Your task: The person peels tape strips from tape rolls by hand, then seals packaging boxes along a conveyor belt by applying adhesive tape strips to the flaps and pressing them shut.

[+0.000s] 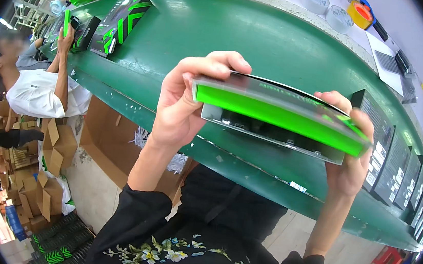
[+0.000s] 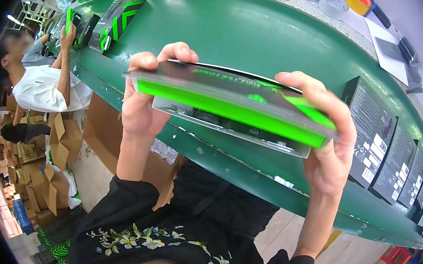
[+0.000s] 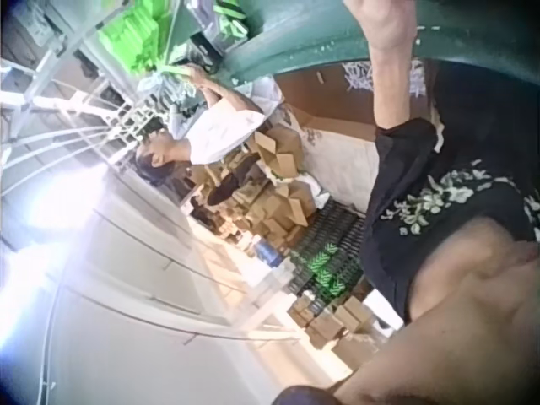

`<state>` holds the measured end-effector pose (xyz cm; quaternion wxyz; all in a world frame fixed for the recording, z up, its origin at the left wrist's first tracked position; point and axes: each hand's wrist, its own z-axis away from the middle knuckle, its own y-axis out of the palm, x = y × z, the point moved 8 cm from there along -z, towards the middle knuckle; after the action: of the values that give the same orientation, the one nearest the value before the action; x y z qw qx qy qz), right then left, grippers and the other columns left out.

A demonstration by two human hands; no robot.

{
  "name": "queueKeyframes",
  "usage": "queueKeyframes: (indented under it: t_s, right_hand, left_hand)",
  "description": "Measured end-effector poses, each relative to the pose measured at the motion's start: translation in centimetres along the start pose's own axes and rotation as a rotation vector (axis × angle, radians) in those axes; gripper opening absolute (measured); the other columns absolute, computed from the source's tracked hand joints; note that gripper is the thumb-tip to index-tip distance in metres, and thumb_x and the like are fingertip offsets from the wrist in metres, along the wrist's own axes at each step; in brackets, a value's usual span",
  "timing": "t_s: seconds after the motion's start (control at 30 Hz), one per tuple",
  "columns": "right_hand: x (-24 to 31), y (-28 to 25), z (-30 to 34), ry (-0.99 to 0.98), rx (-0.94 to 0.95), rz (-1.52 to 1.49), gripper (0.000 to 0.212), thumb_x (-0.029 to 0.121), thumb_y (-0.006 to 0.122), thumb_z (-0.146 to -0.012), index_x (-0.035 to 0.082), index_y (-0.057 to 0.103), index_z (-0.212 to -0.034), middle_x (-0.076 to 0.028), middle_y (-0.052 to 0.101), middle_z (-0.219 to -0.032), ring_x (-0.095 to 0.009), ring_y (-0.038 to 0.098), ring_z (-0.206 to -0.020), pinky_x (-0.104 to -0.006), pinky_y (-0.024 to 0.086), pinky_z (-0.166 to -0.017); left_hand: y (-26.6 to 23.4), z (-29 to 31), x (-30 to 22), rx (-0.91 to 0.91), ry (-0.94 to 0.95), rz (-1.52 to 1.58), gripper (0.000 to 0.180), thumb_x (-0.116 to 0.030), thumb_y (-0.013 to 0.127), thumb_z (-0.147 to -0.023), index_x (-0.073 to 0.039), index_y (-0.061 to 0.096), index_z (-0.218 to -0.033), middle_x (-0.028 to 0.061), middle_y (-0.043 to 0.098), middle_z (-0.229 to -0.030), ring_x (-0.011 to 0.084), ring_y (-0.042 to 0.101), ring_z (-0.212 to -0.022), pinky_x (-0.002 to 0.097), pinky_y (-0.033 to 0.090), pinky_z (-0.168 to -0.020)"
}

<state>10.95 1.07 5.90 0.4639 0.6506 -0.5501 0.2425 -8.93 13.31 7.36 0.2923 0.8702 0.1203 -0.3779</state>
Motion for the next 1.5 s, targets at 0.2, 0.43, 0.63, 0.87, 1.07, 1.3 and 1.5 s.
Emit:
queueKeyframes:
  t_s: [0.2,0.43,0.63,0.87,1.07,1.3,1.5]
  right_hand:
    - [0.3,-1.0,0.8,-0.022,0.077,-0.02,0.028,0.02,0.059,-0.095,0.006,0.068,-0.117,-0.037,0.046,-0.138,-0.045,0.045,-0.133,-0.0537,0.036,-0.109]
    - [3.9,0.6,0.2,-0.016,0.018,0.315,0.046,0.033,0.077,-0.079,-0.004,0.072,-0.104,-0.036,0.054,-0.13,-0.044,0.057,-0.12,-0.0525,0.043,-0.103]
    - [5.1,2.3,0.4,-0.138,0.156,0.796,0.053,0.023,0.083,-0.07,-0.007,0.062,-0.11,-0.039,0.055,-0.126,-0.048,0.059,-0.116,-0.0547,0.047,-0.099]
    - [5.1,2.2,1.4,-0.331,-0.103,0.828,0.047,0.001,0.074,-0.059,-0.006,0.065,-0.105,-0.035,0.064,-0.114,-0.037,0.07,-0.098,-0.0397,0.056,-0.085]
    - [4.0,3.3,2.0,-0.407,-0.25,0.879,0.042,0.0,0.061,-0.065,-0.009,0.064,-0.106,-0.039,0.056,-0.121,-0.043,0.066,-0.103,-0.0467,0.054,-0.09]
    - [2.4,2.5,4.3,-0.329,-0.329,0.634,0.038,0.03,0.063,-0.083,0.0,0.069,-0.105,-0.038,0.048,-0.133,-0.046,0.056,-0.117,-0.0573,0.042,-0.101]
    - [2.3,1.7,4.5,-0.142,-0.25,0.51,0.043,0.044,0.055,-0.095,0.006,0.068,-0.112,-0.037,0.045,-0.138,-0.047,0.052,-0.122,-0.0568,0.041,-0.103]
  left_hand:
    - [-0.9,0.9,0.3,0.093,-0.09,-0.253,0.007,-0.016,0.06,-0.094,-0.012,0.059,-0.1,0.0276,0.049,-0.129,0.0427,0.048,-0.126,0.0549,0.038,-0.108]
    - [0.5,0.7,-2.5,0.032,-0.009,-0.382,0.046,-0.043,0.075,-0.076,-0.001,0.066,-0.093,0.0338,0.055,-0.125,0.0442,0.059,-0.117,0.0546,0.044,-0.1]
    - [1.1,-0.3,-2.4,0.231,0.017,-0.653,0.04,-0.012,0.082,-0.058,-0.002,0.065,-0.093,0.0346,0.056,-0.127,0.0401,0.066,-0.106,0.0454,0.052,-0.091]
    - [1.7,0.4,-2.3,0.191,0.166,-0.82,0.047,-0.014,0.074,-0.064,0.002,0.061,-0.106,0.0332,0.061,-0.117,0.0379,0.067,-0.1,0.044,0.055,-0.086]
    - [2.3,1.7,-1.1,-0.126,0.219,-0.797,0.042,-0.015,0.064,-0.072,0.005,0.06,-0.108,0.0307,0.054,-0.125,0.0318,0.059,-0.105,0.0417,0.048,-0.094]
    - [1.5,3.2,0.4,-0.153,0.038,-0.474,0.05,-0.031,0.07,-0.07,-0.002,0.059,-0.109,0.0313,0.046,-0.133,0.0356,0.056,-0.111,0.046,0.045,-0.097]
    - [0.8,3.4,1.0,-0.124,0.021,-0.081,0.045,-0.035,0.067,-0.075,-0.003,0.058,-0.106,0.0376,0.048,-0.129,0.038,0.056,-0.115,0.0468,0.045,-0.1]
